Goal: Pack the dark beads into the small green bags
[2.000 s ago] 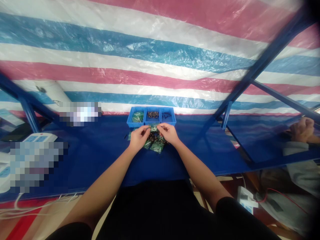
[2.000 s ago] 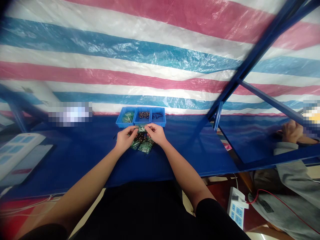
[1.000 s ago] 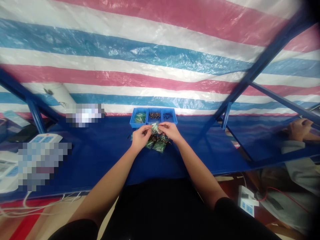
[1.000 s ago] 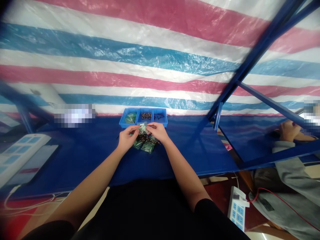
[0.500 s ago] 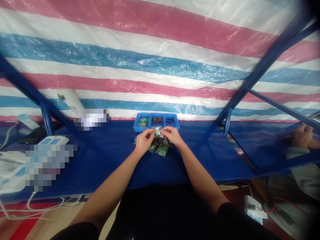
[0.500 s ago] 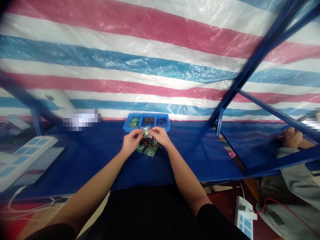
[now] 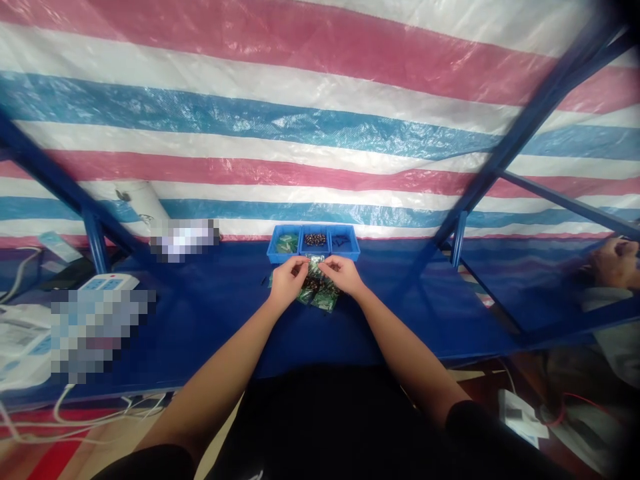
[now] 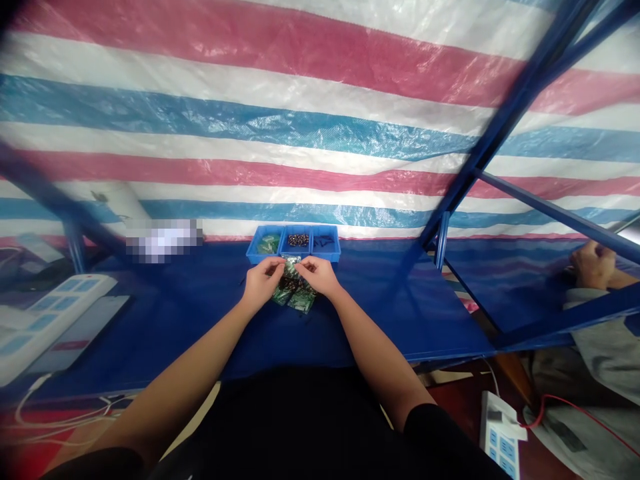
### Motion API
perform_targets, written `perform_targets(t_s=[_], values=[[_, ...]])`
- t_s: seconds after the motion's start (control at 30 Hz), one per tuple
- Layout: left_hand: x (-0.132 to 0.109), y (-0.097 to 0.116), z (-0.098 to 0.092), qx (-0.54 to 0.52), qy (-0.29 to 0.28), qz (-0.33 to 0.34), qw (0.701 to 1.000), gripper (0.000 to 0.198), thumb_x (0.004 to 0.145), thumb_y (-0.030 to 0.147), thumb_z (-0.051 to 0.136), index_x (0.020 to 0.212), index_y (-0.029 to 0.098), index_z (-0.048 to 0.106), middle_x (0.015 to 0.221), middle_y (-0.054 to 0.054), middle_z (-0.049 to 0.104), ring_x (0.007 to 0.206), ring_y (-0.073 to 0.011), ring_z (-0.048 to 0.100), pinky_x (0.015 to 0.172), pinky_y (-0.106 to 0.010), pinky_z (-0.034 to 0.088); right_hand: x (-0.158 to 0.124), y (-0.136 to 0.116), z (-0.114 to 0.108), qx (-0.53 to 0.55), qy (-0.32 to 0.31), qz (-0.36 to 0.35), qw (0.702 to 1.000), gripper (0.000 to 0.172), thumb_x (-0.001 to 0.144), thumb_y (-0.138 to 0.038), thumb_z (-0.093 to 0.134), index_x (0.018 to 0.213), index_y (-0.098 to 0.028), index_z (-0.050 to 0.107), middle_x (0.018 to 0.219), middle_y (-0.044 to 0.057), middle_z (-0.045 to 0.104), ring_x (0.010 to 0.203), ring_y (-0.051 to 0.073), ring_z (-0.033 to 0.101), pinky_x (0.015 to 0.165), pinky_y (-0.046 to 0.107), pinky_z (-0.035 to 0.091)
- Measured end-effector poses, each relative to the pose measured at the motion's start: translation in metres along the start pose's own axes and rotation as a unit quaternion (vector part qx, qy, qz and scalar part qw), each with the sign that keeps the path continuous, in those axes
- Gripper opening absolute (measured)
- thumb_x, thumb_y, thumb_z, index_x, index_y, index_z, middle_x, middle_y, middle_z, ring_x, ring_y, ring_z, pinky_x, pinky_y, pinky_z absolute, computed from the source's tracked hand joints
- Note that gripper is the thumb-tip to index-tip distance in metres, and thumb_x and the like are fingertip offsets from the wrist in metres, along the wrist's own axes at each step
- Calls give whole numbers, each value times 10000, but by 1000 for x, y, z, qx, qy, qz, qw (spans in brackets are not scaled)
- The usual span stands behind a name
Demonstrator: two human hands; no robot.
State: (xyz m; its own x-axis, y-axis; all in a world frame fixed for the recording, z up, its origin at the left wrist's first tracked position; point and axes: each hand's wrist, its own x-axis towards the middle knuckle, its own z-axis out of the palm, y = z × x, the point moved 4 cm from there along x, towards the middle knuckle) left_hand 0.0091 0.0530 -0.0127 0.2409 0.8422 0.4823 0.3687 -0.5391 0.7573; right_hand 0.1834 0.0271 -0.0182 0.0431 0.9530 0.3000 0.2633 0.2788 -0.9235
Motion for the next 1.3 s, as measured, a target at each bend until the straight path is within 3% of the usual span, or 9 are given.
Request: perform_targets(t_s=[0.2, 0.37, 0.7, 1.0, 1.2, 1.3], values=[[1, 0, -1, -5, 1, -50, 999, 419, 839, 427, 588, 1203, 225, 541, 838, 0, 726, 657, -146, 665, 691, -264, 515, 3, 4, 3, 30, 20, 6, 999, 304, 782, -479, 616, 772, -175, 615, 658, 14, 620, 582, 136, 565, 589, 258, 459], [1, -8, 2, -25, 16, -50, 998, 327, 821, 460, 603, 1017, 203, 653, 906, -48, 734, 798, -196, 698, 746, -290, 537, 3, 4, 2, 15, 20, 3, 1000, 302, 788, -482, 603, 794, -181, 622, 664, 12, 622, 585, 139, 568, 589, 259, 462], [2, -10, 3, -35, 4, -31, 999, 287, 827, 428, 594, 987, 197, 649, 844, -41, 720, 687, -168, 684, 690, -278, 538, 4, 2, -1, -51, 58, -25, 997, 292, 779, -464, 605, 755, -180, 668, 746, 27, 649, 663, 142, 559, 658, 263, 459], [2, -8, 2, -40, 6, -51, 998, 335, 814, 439, 612, 1027, 183, 647, 792, -33, 710, 679, -168, 668, 677, -272, 521, 6, 4, -2, 16, 54, 25, 998, 320, 755, -477, 633, 747, -159, 670, 669, 12, 624, 585, 123, 520, 589, 250, 429], [4, -5, -1, -14, 0, -45, 999, 278, 818, 453, 604, 861, 188, 675, 778, -20, 694, 661, -147, 633, 651, -250, 500, 9, 8, -5, 31, 31, 50, 998, 361, 750, -520, 634, 825, -170, 686, 565, -9, 571, 491, 112, 485, 499, 241, 396], [4, -5, -2, -12, -3, -54, 998, 296, 819, 468, 599, 876, 190, 683, 688, -6, 676, 606, -141, 618, 620, -247, 499, 9, 9, -5, 68, 1, 71, 995, 370, 737, -522, 652, 846, -169, 673, 561, -2, 588, 471, 116, 507, 485, 245, 417]])
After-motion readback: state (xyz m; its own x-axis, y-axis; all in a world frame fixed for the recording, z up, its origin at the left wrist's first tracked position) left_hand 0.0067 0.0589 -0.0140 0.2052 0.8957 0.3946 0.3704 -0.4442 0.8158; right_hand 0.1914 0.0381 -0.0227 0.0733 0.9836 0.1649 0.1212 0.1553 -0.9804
